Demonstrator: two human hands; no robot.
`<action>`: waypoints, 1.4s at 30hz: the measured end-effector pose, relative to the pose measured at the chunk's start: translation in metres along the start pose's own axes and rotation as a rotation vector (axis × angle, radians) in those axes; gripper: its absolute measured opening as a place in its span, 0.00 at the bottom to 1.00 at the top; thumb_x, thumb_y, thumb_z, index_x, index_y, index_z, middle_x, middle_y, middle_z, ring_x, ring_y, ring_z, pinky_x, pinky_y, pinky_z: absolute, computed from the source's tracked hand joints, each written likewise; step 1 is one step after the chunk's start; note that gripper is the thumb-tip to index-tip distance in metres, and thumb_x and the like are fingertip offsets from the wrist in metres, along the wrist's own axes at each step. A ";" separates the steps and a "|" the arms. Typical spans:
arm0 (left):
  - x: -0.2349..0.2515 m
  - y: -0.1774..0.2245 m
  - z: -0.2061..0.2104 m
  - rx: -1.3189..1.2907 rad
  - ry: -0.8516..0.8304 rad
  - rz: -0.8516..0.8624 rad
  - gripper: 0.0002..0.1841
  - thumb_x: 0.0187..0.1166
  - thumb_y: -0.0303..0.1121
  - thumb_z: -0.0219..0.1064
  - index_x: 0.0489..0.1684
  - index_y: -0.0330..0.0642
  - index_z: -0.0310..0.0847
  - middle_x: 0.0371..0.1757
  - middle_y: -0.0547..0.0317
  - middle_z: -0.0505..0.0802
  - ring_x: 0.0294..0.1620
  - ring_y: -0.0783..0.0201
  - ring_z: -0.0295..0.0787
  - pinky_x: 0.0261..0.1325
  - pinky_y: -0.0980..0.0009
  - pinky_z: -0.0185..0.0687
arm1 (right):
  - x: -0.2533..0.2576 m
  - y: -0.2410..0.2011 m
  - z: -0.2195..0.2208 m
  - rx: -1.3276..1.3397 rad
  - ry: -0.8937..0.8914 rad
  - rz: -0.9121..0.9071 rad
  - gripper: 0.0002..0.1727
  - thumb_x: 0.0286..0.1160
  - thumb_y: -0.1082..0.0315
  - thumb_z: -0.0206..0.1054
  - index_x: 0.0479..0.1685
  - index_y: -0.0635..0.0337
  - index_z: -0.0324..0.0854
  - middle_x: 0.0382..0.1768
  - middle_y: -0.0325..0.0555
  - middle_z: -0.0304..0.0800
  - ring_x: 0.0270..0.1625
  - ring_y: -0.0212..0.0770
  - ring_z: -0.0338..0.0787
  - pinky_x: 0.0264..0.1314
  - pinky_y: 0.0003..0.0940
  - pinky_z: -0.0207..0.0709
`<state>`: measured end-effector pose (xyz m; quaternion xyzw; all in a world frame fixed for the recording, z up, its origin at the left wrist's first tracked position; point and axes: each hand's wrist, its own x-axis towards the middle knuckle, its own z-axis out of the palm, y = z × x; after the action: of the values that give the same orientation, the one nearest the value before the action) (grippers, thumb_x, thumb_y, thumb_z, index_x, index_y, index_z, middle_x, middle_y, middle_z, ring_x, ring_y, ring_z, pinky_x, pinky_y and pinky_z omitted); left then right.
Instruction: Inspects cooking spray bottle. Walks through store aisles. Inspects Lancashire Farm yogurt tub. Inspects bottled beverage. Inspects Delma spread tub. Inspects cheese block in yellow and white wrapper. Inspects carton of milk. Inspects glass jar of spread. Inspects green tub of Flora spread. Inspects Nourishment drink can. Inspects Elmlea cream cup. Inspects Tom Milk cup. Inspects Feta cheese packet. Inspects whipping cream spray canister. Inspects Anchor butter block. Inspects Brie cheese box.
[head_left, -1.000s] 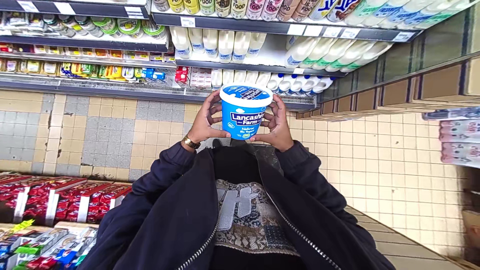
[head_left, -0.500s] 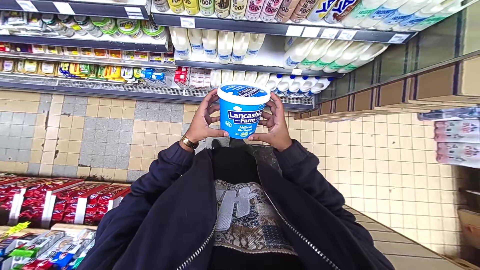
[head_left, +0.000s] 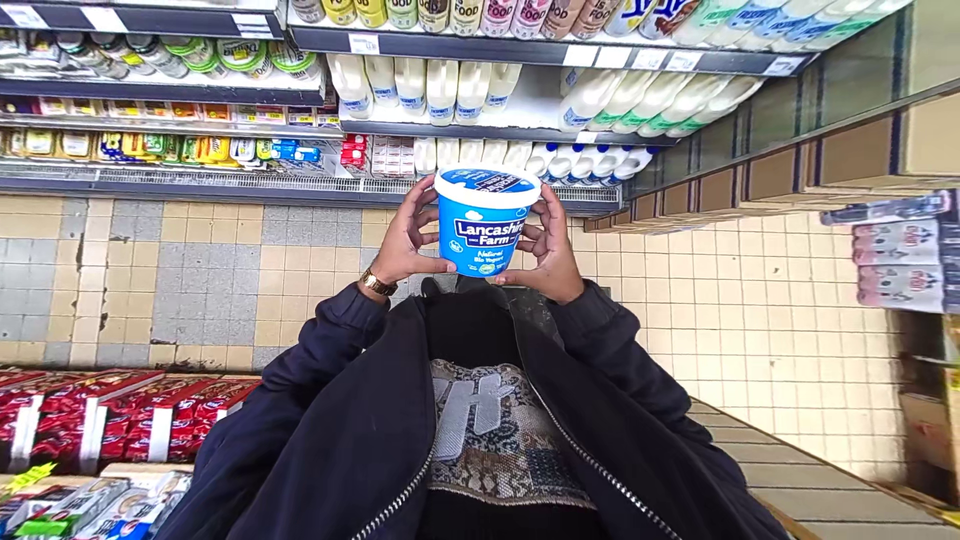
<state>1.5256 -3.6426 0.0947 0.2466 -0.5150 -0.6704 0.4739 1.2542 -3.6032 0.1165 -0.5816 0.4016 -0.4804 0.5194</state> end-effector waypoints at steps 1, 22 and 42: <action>0.001 0.000 -0.001 -0.005 -0.006 0.004 0.68 0.39 0.23 0.92 0.92 0.55 0.51 0.84 0.48 0.71 0.76 0.42 0.78 0.67 0.39 0.87 | 0.000 -0.001 0.001 -0.009 0.002 -0.006 0.78 0.33 0.58 0.97 0.94 0.46 0.42 0.83 0.50 0.65 0.73 0.53 0.84 0.64 0.53 0.90; 0.103 -0.001 0.011 0.037 -0.087 0.089 0.68 0.39 0.27 0.93 0.92 0.37 0.48 0.86 0.37 0.67 0.77 0.37 0.77 0.64 0.40 0.89 | 0.063 -0.026 -0.052 -0.312 0.081 -0.058 0.85 0.19 0.57 0.98 0.91 0.67 0.38 0.80 0.68 0.60 0.68 0.52 0.88 0.49 0.46 0.96; 0.233 -0.003 0.054 0.043 0.028 0.384 0.47 0.64 0.37 0.85 0.88 0.45 0.63 0.86 0.44 0.71 0.86 0.41 0.67 0.78 0.39 0.76 | 0.306 -0.126 -0.263 -0.441 0.296 -0.579 0.87 0.17 0.62 0.98 0.92 0.53 0.33 0.84 0.59 0.56 0.73 0.51 0.82 0.57 0.49 0.92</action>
<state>1.3799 -3.8254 0.1474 0.1633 -0.5602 -0.5528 0.5949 1.0600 -3.9388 0.2841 -0.6928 0.3851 -0.5880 0.1611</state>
